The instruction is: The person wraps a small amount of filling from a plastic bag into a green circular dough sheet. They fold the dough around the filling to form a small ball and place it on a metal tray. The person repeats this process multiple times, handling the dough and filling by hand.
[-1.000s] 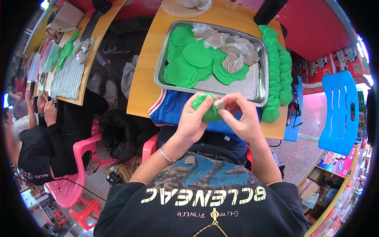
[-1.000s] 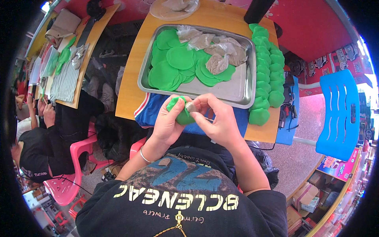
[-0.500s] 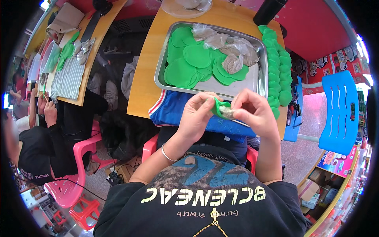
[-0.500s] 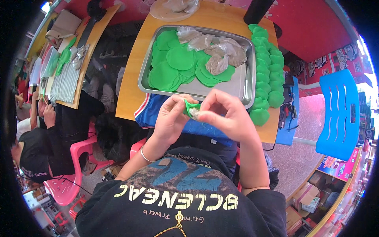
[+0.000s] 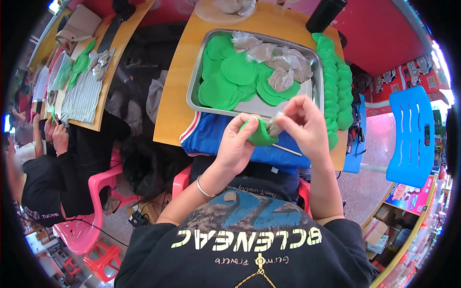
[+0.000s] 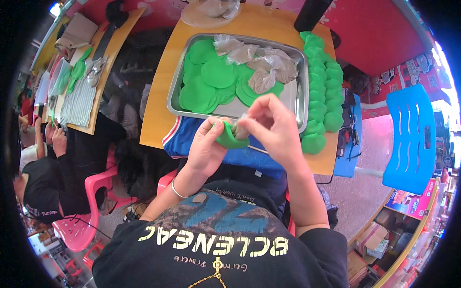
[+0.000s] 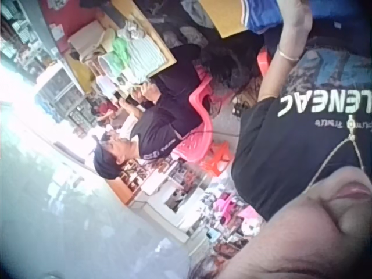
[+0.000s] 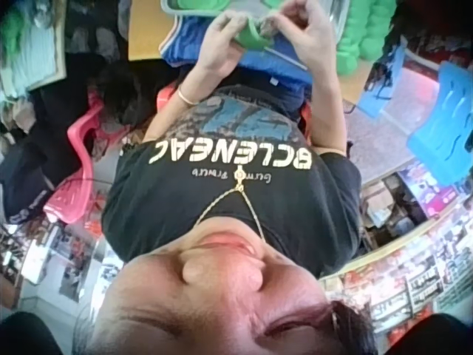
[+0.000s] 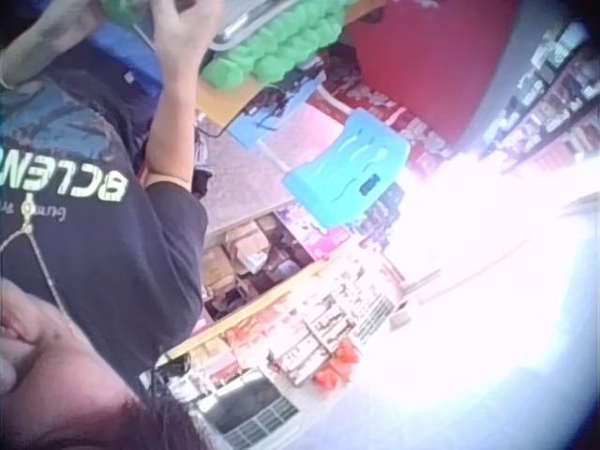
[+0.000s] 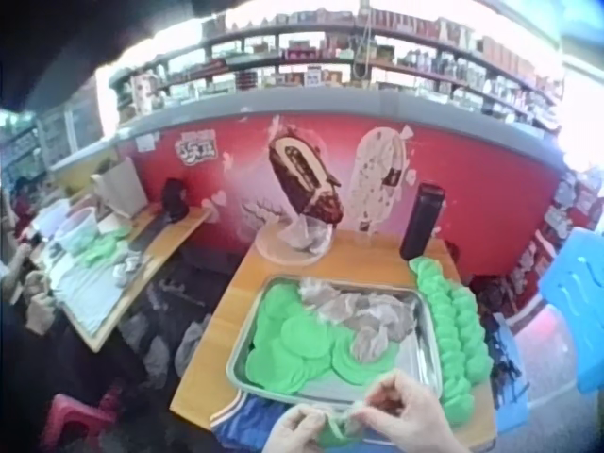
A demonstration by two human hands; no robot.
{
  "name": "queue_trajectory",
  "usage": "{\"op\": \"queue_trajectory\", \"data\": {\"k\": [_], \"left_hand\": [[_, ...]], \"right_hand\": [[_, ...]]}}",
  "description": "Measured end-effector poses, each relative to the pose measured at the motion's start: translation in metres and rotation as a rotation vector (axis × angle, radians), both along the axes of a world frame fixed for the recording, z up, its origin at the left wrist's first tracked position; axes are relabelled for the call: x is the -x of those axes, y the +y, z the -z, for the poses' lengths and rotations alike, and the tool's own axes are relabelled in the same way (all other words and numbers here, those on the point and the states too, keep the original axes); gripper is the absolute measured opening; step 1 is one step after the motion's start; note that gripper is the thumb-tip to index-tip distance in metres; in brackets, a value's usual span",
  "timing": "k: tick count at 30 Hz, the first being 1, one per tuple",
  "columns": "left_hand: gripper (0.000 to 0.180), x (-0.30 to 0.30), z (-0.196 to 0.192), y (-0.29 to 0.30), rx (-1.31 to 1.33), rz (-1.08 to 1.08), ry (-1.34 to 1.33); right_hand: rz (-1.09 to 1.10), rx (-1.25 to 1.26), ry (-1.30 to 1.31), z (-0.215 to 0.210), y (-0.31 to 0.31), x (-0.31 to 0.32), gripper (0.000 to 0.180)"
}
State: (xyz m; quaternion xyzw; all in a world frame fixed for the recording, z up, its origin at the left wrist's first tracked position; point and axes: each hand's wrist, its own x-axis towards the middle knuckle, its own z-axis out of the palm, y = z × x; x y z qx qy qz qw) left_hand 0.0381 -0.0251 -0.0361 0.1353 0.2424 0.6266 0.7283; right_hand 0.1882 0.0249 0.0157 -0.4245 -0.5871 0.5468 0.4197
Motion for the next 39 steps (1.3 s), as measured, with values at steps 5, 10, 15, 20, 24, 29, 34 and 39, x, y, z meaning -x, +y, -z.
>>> {"op": "queue_trajectory", "data": {"k": [5,10,15,20,24,29,34,39], "left_hand": [[0.008,0.004,0.002,0.001,0.011,0.031,0.013],[0.008,0.001,0.003,0.0,-0.022,0.066,0.023],[0.01,0.0,0.004,-0.001,-0.047,0.064,0.073],[0.009,-0.007,-0.004,0.001,-0.089,0.046,-0.064],[0.011,-0.005,-0.003,0.002,-0.02,0.031,-0.017],[0.008,-0.003,-0.002,0.002,-0.095,0.014,0.071],[0.012,-0.003,-0.005,0.004,-0.276,-0.05,0.343],[0.023,-0.008,-0.012,-0.001,-0.219,-0.067,0.364]], "right_hand": [[-0.091,-0.122,-0.208,0.009,-0.013,-0.004,0.016],[-0.025,-0.26,-0.326,0.008,-0.02,0.002,0.014],[-0.022,-0.195,-0.309,0.004,-0.021,0.001,0.011],[0.09,-0.196,-0.018,0.021,-0.027,0.003,0.011],[-0.004,-0.391,-0.19,0.015,-0.025,0.002,0.014],[-0.093,-0.533,-0.397,0.014,-0.027,0.0,0.023],[-0.141,-0.613,-0.401,0.014,-0.032,0.007,0.032],[-0.029,-0.528,-0.308,0.016,-0.03,0.014,0.034]]}}
